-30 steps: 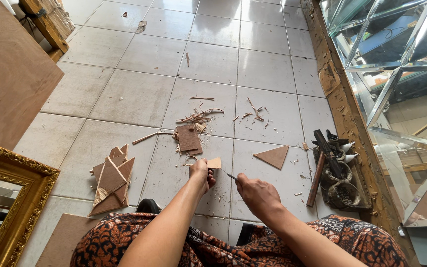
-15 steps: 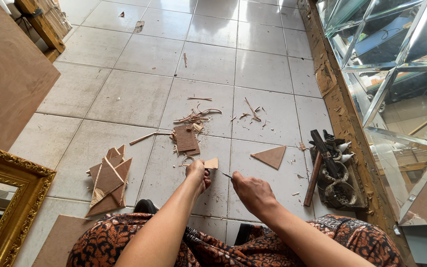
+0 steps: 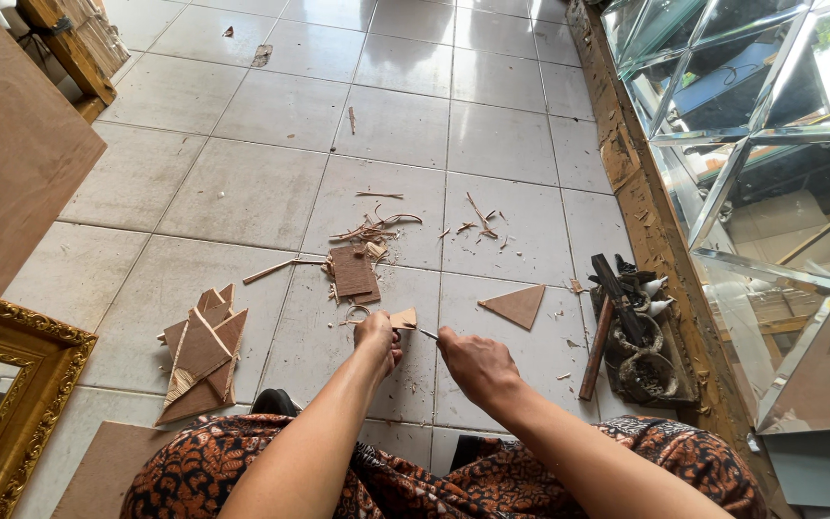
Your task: The person sits on the floor and uses a knife to carve and shape small triangular wooden pieces. They repeatedly hold the wood, shave off thin layers, and place the finished pieces into a pile.
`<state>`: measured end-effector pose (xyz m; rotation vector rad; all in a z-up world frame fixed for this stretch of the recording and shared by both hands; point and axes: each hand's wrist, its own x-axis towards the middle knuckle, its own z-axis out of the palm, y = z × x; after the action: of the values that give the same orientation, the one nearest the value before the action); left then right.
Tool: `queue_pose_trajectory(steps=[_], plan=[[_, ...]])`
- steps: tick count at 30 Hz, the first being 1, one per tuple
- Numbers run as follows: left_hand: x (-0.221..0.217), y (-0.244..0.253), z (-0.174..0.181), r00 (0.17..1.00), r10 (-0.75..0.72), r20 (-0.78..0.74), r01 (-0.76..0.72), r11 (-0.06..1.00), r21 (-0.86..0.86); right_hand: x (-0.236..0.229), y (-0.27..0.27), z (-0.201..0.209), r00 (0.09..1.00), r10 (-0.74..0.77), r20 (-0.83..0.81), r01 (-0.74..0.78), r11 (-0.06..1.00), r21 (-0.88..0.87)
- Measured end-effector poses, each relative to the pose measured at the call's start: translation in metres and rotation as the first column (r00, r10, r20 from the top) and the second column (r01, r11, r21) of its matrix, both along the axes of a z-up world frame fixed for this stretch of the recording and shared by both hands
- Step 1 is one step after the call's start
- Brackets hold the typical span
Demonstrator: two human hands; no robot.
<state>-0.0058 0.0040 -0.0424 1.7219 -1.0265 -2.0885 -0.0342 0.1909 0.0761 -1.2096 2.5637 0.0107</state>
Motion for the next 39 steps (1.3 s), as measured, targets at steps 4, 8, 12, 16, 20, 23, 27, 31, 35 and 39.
queue_pose_trajectory(steps=[4,8,12,16,20,23,27,31,35,39], plan=[[0.012,0.002,0.029,0.998,0.022,0.061,-0.017,0.998,-0.067,0.005,0.007,0.013,1.000,0.012,-0.017,-0.012,1.000,0.000],[0.004,-0.003,0.002,0.997,0.009,0.080,-0.001,0.996,-0.089,0.013,0.013,0.027,1.000,-0.006,-0.002,0.006,1.000,0.002],[-0.002,-0.004,-0.013,0.999,0.021,0.049,-0.017,0.997,-0.079,0.009,0.014,0.020,0.999,0.033,-0.029,-0.032,0.999,0.033],[0.002,0.000,-0.004,0.999,0.034,0.039,-0.031,0.997,-0.069,0.006,0.011,0.010,0.998,0.035,-0.043,-0.031,0.996,0.084],[0.007,0.006,0.011,0.998,0.009,0.055,-0.004,0.996,-0.086,0.009,0.000,0.013,1.000,0.011,0.004,-0.012,0.996,0.085],[0.008,0.006,0.006,0.998,-0.002,0.059,0.008,0.995,-0.096,0.011,-0.013,0.014,1.000,-0.018,0.003,0.018,0.994,0.111],[0.005,0.001,-0.005,0.999,-0.002,0.053,0.007,0.995,-0.097,0.009,-0.023,0.010,0.997,-0.074,0.011,0.072,0.991,0.117],[0.015,0.006,0.015,0.996,-0.023,0.088,0.032,0.994,-0.109,0.007,-0.031,0.008,0.992,-0.113,0.053,0.106,0.987,0.120],[0.019,0.008,0.034,0.994,0.000,0.107,0.013,0.993,-0.120,0.007,-0.023,0.015,1.000,-0.006,0.006,0.006,0.997,0.073],[0.016,0.000,0.011,0.993,-0.016,0.120,0.032,0.991,-0.129,0.018,-0.006,0.045,1.000,0.017,-0.023,-0.015,0.994,0.104]])
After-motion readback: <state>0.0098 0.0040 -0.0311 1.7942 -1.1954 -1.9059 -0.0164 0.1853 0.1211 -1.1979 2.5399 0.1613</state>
